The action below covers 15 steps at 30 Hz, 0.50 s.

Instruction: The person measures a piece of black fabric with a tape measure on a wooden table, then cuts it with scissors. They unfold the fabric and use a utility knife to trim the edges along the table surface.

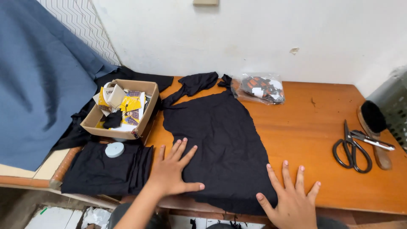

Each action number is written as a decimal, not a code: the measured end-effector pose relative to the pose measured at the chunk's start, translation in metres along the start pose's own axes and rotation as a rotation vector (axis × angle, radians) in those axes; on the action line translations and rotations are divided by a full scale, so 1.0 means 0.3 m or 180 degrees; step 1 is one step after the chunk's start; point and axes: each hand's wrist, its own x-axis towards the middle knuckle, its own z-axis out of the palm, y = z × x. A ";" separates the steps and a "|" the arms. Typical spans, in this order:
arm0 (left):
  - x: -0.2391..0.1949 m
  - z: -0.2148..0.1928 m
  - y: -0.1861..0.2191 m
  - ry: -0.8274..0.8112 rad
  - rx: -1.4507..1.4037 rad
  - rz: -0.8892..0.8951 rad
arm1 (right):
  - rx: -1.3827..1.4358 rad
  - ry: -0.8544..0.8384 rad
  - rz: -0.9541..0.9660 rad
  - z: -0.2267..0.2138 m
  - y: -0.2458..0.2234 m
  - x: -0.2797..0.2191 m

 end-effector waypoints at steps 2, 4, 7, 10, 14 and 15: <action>-0.009 -0.013 -0.037 -0.0112 0.0108 0.0066 | 0.0537 0.0741 -0.0082 0.011 -0.005 -0.057; 0.012 -0.008 -0.071 -0.0117 0.0249 -0.0008 | 0.1334 0.1346 -0.0072 -0.036 -0.027 -0.102; 0.069 0.002 -0.117 -0.0115 0.0309 -0.0210 | 0.3224 0.2147 0.0412 -0.012 -0.071 -0.185; 0.113 -0.041 -0.093 -0.0175 -0.0016 -0.0417 | 0.5007 0.1563 0.1199 0.204 -0.101 -0.246; 0.267 0.024 -0.065 0.2130 0.0377 0.0180 | 0.5850 -0.0519 0.1064 0.308 -0.182 -0.255; 0.294 0.006 -0.023 0.2112 0.0386 0.0187 | 0.5861 -0.0527 0.1082 0.291 -0.207 -0.223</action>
